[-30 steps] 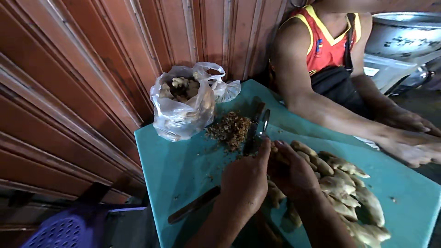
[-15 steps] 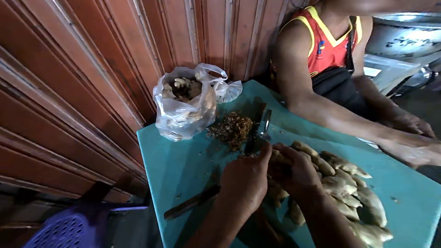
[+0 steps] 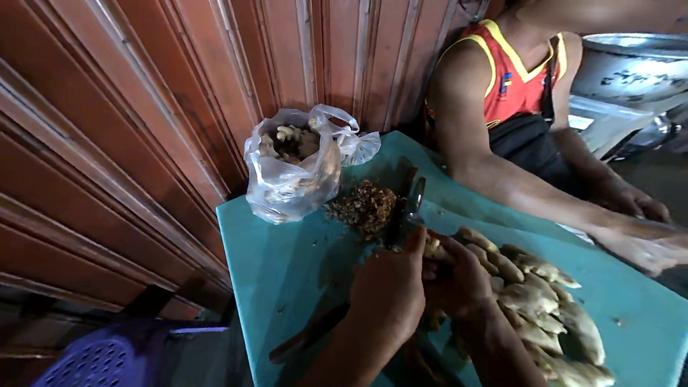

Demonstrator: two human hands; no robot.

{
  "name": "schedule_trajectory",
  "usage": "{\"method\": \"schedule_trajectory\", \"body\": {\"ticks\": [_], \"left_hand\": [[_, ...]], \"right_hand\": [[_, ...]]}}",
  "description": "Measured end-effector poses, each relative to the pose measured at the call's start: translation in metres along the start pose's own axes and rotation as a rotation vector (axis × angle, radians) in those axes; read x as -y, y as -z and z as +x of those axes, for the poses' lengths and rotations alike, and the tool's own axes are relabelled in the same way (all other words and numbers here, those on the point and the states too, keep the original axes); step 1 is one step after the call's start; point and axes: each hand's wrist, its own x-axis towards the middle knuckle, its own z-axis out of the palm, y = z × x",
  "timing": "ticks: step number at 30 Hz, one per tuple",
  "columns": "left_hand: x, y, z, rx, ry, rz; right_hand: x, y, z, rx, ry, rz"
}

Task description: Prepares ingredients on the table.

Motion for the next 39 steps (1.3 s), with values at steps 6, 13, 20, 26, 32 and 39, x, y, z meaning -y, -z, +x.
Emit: {"method": "schedule_trajectory", "body": {"ticks": [6, 13, 20, 26, 32, 39], "left_hand": [[0.004, -0.003, 0.003, -0.051, -0.048, -0.199], [0.005, 0.002, -0.002, -0.015, -0.051, -0.217], [-0.004, -0.004, -0.002, -0.134, 0.076, 0.133], [-0.001, 0.004, -0.001, -0.231, 0.136, 0.06], [0.003, 0.002, -0.007, -0.175, -0.012, -0.186], [-0.008, 0.006, -0.013, -0.087, 0.008, 0.021]], "right_hand": [[-0.018, -0.005, 0.003, 0.036, 0.15, 0.109], [-0.027, 0.0, 0.008, 0.092, 0.365, -0.021], [-0.027, 0.001, 0.007, 0.074, 0.408, -0.157], [-0.02, -0.007, 0.0, 0.024, 0.105, -0.052], [-0.01, 0.0, 0.001, 0.103, 0.021, 0.04], [-0.008, 0.007, 0.009, 0.15, 0.26, -0.078]]}}
